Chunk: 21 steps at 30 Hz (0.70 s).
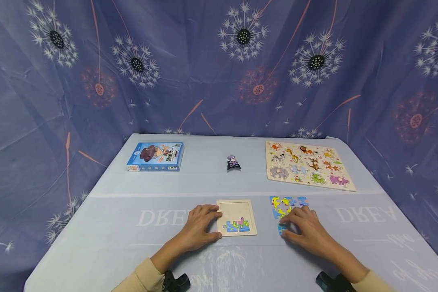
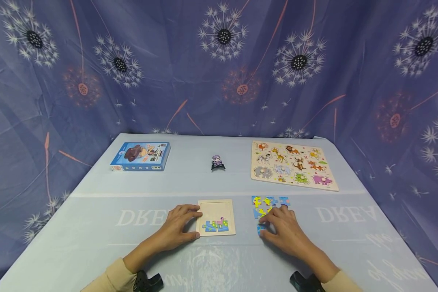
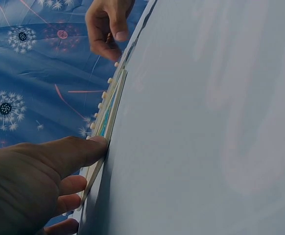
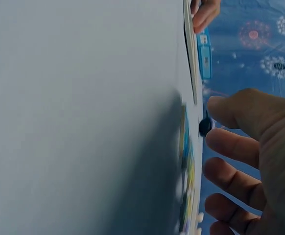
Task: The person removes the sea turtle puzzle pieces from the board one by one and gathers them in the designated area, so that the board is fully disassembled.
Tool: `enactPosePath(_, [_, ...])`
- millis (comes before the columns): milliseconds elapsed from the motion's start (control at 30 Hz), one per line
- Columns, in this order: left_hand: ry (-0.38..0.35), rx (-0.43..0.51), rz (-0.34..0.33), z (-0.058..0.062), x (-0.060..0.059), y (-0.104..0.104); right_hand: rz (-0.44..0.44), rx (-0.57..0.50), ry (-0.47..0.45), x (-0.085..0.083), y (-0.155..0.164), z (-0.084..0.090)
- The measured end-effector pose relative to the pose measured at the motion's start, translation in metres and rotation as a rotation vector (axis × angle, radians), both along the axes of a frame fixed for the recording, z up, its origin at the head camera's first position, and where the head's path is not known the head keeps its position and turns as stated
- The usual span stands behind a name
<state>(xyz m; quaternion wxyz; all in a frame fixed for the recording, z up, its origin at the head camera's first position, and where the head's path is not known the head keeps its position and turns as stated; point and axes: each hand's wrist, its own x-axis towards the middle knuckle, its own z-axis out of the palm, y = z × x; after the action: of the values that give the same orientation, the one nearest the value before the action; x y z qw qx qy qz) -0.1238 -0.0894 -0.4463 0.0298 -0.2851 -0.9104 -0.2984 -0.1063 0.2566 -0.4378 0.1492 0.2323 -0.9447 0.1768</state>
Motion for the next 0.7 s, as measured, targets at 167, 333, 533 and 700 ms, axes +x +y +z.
enactPosePath(167, [-0.005, 0.003, -0.001, -0.001, 0.000, 0.000, 0.018, -0.005, 0.007, -0.005, -0.019, 0.002])
enactPosePath(333, [-0.005, 0.001, -0.003, 0.000, 0.000, 0.000, 0.069, -0.020, 0.027, -0.010, -0.040, 0.002])
enactPosePath(533, [-0.011, 0.007, -0.010, 0.002, 0.000, -0.001, 0.150, -0.046, 0.023, -0.015, -0.069, 0.002])
enactPosePath(700, [-0.017, 0.001, -0.012, 0.002, 0.000, -0.001, 0.171, -0.059, 0.014, -0.019, -0.090, 0.002])
